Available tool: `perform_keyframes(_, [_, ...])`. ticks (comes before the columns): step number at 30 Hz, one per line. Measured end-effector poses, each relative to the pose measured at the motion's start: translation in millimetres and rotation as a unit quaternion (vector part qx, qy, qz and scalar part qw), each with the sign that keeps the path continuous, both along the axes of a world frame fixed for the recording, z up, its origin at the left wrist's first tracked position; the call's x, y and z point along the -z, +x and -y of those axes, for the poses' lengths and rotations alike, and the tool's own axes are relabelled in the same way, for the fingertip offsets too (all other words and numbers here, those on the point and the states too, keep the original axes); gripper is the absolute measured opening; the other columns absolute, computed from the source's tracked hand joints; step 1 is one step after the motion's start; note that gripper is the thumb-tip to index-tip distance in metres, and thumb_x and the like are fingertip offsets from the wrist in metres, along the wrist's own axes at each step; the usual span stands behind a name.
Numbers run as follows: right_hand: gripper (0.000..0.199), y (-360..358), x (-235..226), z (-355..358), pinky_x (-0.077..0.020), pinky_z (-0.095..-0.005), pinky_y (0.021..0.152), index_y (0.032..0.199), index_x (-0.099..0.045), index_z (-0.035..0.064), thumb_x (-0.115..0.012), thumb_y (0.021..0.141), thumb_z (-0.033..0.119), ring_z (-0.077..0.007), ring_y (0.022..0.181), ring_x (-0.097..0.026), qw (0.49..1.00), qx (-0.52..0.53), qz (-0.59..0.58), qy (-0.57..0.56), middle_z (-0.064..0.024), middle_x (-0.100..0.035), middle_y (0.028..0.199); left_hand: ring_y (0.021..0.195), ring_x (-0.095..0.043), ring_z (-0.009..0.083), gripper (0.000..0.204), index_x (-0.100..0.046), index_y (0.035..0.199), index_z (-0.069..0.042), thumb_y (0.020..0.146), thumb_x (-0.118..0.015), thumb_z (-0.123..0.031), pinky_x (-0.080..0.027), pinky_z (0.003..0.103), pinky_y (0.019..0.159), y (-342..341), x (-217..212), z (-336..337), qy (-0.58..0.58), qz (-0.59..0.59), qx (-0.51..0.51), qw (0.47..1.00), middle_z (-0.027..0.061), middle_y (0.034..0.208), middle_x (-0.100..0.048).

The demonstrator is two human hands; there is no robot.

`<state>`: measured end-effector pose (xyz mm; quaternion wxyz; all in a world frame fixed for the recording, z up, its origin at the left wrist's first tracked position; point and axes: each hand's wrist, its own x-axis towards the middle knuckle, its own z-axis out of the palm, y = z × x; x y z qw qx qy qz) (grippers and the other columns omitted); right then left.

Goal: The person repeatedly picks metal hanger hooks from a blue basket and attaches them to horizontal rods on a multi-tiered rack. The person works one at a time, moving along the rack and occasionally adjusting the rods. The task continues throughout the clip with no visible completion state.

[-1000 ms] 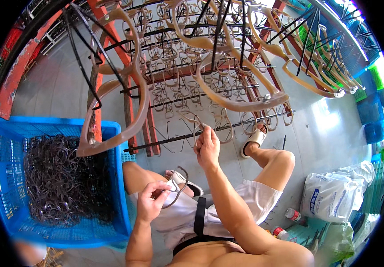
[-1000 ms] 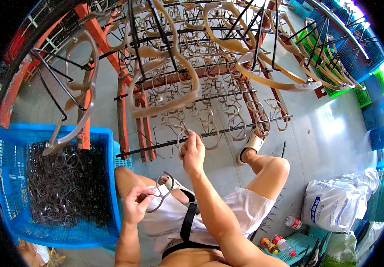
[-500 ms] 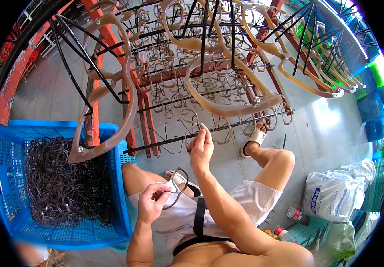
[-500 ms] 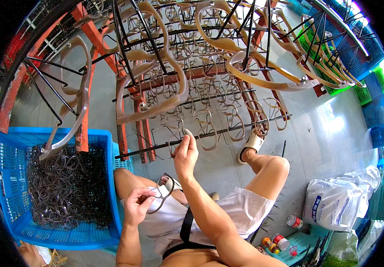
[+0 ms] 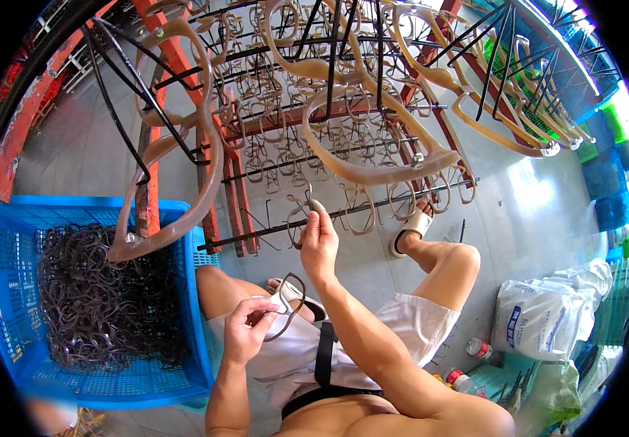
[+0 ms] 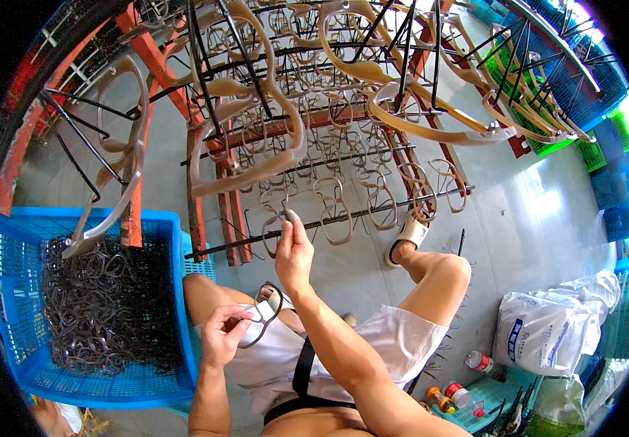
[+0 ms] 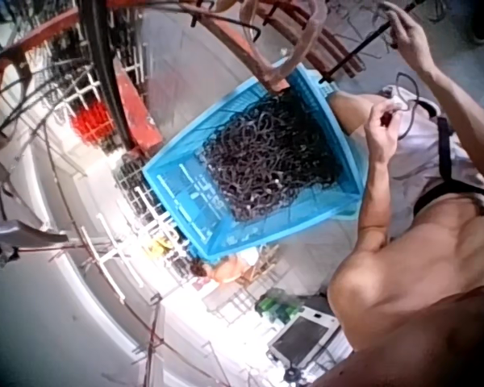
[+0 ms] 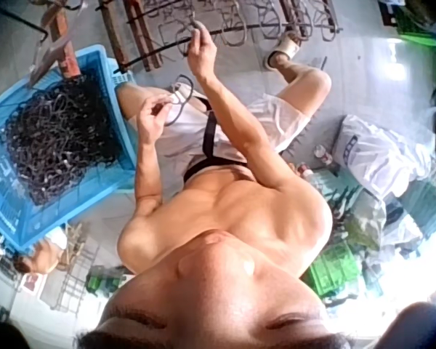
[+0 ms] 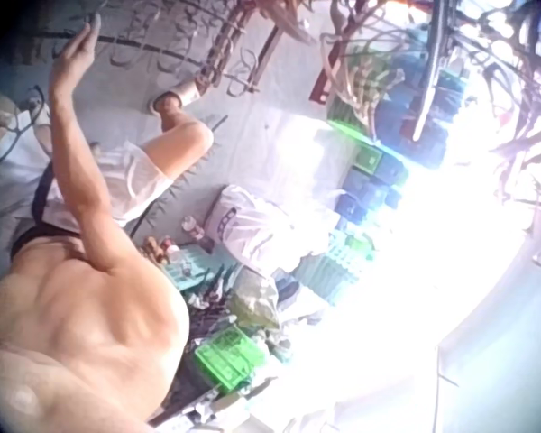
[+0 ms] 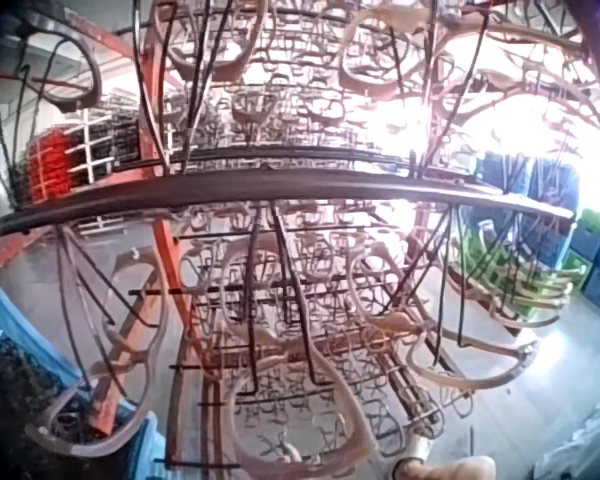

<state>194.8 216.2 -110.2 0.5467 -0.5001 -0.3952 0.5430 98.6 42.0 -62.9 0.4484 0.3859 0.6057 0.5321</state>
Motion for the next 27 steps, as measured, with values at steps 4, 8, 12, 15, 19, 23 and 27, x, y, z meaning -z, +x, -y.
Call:
perform_keyframes(4, [0.026, 1.4, 2.6, 2.3, -0.0395, -0.0284, 0.048, 0.116, -0.056, 0.0034, -0.051, 0.094, 0.016, -0.0147, 0.049, -0.042, 0.986, 0.002, 0.161, 0.052, -0.008, -0.047, 0.056, 0.074, -0.061, 0.0083, 0.021, -0.058, 0.098, -0.001, 0.079, -0.062, 0.006, -0.048, 0.02, 0.066, -0.8, -0.4, -1.1, -0.003, 0.006, -0.001, 1.0, 0.0072, 0.089, -0.067])
perform_keyframes(8, [0.026, 6.4, 3.6, 0.0, -0.0432, -0.0313, 0.053, 0.115, -0.057, 0.0036, -0.05, 0.094, 0.017, -0.0207, 0.052, -0.046, 0.973, 0.01, 0.218, 0.074, -0.0136, -0.051, 0.062, 0.075, -0.062, 0.0084, 0.02, -0.058, 0.097, -0.001, 0.079, -0.062, 0.006, -0.048, 0.02, 0.066, -2.0, -2.0, 0.0, -0.003, 0.019, -0.008, 1.0, 0.0073, 0.088, -0.067])
perform_keyframes(12, [0.028, 6.9, 8.4, -1.7, -0.0318, -0.0235, 0.041, 0.118, -0.057, 0.0067, -0.049, 0.096, 0.022, -0.0051, 0.048, -0.036, 0.98, 0.016, 0.178, 0.083, 0.0033, -0.041, 0.055, 0.074, -0.061, 0.0081, 0.019, -0.058, 0.097, -0.001, 0.08, -0.062, 0.006, -0.048, 0.02, 0.065, -2.6, -2.7, 0.0, 0.001, 0.002, -0.002, 1.0, 0.0071, 0.088, -0.067])
perform_keyframes(15, [0.028, 5.6, 5.7, -0.1, -0.0321, -0.0237, 0.041, 0.117, -0.057, 0.0061, -0.048, 0.096, 0.022, -0.0049, 0.048, -0.037, 0.981, 0.016, 0.179, 0.076, 0.0033, -0.041, 0.055, 0.072, -0.061, 0.0075, 0.018, -0.058, 0.097, -0.001, 0.08, -0.062, 0.005, -0.048, 0.02, 0.064, -3.1, -2.5, 0.6, 0.001, 0.001, -0.002, 1.0, 0.007, 0.088, -0.067])
perform_keyframes(19, [0.028, 3.6, 4.7, -4.1, -0.0316, -0.0234, 0.04, 0.113, -0.057, 0.0038, -0.047, 0.096, 0.023, -0.0046, 0.046, -0.035, 0.977, 0.046, 0.191, 0.089, 0.0039, -0.04, 0.053, 0.071, -0.06, 0.0065, 0.018, -0.058, 0.097, -0.001, 0.08, -0.062, 0.005, -0.047, 0.02, 0.064, -4.0, -1.0, 1.5, 0.006, 0.008, -0.007, 1.0, 0.0066, 0.088, -0.067])
perform_keyframes(23, [0.029, 16.1, -2.9, -8.5, -0.0434, -0.0337, 0.063, 0.117, -0.052, 0.0, -0.048, 0.094, 0.017, -0.0238, 0.065, -0.049, 0.97, 0.0, 0.232, 0.073, -0.0152, -0.054, 0.074, 0.072, -0.06, 0.0066, 0.018, -0.058, 0.096, -0.001, 0.08, -0.062, 0.005, -0.047, 0.019, 0.064, -6.3, -6.1, -0.5, 0.025, 0.014, -0.018, 0.999, 0.0066, 0.089, -0.067])
perform_keyframes(27, [0.039, 34.4, -39.3, 16.0, -0.038, -0.0415, 0.084, 0.124, -0.045, -0.0001, -0.053, 0.089, 0.015, -0.0345, 0.089, -0.045, 0.91, -0.055, 0.372, 0.175, -0.0206, -0.046, 0.099, 0.074, -0.061, 0.008, 0.018, -0.058, 0.096, -0.001, 0.08, -0.062, 0.007, -0.048, 0.02, 0.066, -18.3, -12.6, 0.0, 0.042, 0.032, -0.02, 0.998, 0.0075, 0.089, -0.067])
